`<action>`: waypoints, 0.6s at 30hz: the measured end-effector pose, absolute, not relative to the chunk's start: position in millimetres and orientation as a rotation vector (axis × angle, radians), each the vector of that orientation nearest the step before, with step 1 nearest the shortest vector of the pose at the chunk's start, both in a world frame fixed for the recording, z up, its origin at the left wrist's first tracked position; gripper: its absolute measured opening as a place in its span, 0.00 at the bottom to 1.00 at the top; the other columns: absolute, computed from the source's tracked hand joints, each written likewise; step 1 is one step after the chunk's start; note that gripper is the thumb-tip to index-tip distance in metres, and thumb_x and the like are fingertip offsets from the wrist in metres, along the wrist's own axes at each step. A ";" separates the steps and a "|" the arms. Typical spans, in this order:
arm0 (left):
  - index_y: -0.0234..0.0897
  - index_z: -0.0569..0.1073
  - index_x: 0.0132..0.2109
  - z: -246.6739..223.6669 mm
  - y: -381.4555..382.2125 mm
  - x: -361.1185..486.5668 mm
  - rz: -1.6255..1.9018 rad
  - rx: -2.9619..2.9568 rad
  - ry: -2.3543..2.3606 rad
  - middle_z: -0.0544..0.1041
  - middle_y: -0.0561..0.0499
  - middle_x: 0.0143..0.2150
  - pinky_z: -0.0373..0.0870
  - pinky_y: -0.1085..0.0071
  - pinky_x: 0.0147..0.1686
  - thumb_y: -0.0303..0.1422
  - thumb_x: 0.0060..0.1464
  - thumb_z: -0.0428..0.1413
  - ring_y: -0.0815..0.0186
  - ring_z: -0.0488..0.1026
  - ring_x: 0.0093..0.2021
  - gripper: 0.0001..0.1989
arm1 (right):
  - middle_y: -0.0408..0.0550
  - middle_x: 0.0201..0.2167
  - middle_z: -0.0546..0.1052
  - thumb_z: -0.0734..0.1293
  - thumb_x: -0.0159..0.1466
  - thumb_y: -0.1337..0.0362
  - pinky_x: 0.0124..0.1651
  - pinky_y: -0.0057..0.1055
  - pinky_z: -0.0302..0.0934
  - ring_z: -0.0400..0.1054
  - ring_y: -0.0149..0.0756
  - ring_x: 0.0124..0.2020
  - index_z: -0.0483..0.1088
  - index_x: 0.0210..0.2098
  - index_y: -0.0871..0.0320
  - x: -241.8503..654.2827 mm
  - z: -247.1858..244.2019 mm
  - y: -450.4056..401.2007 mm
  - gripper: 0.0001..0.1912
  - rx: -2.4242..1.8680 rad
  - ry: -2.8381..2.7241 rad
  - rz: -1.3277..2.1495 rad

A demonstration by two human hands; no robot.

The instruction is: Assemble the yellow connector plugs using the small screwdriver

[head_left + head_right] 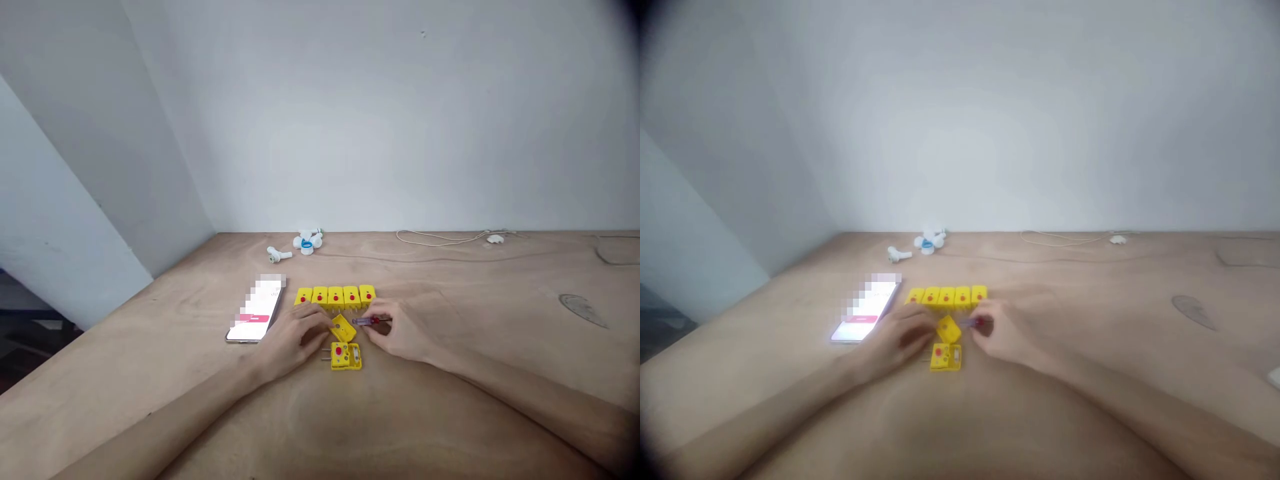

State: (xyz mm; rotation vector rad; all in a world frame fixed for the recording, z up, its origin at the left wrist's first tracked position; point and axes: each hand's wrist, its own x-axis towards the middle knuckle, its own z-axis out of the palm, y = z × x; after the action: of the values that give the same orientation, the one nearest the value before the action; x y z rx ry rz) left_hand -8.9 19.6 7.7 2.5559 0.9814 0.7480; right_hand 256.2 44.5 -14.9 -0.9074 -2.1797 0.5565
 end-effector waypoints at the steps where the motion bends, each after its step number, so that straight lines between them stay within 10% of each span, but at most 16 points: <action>1: 0.41 0.75 0.46 6.7 19.9 -8.9 0.759 2.552 0.980 0.77 0.50 0.48 0.71 0.66 0.51 0.26 0.64 0.54 0.62 0.74 0.49 0.07 | 0.46 0.33 0.82 0.67 0.57 0.74 0.33 0.28 0.67 0.74 0.37 0.32 0.79 0.34 0.56 257.0 -14.2 44.8 0.10 -0.895 -2.186 0.540; 18: 0.39 0.77 0.42 21.5 12.9 -6.5 0.768 2.440 1.011 0.80 0.49 0.39 0.71 0.67 0.40 0.33 0.64 0.52 0.63 0.76 0.38 0.08 | 0.47 0.37 0.80 0.69 0.64 0.66 0.34 0.30 0.67 0.74 0.36 0.34 0.78 0.40 0.54 262.4 -12.4 44.3 0.06 -0.769 -2.243 0.550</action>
State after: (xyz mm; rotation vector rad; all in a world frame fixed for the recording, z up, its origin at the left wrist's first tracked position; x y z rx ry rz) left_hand -6.5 12.9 21.5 2.4402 1.0112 0.7677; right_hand 262.4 44.3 -12.4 -0.7689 -2.2425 0.5498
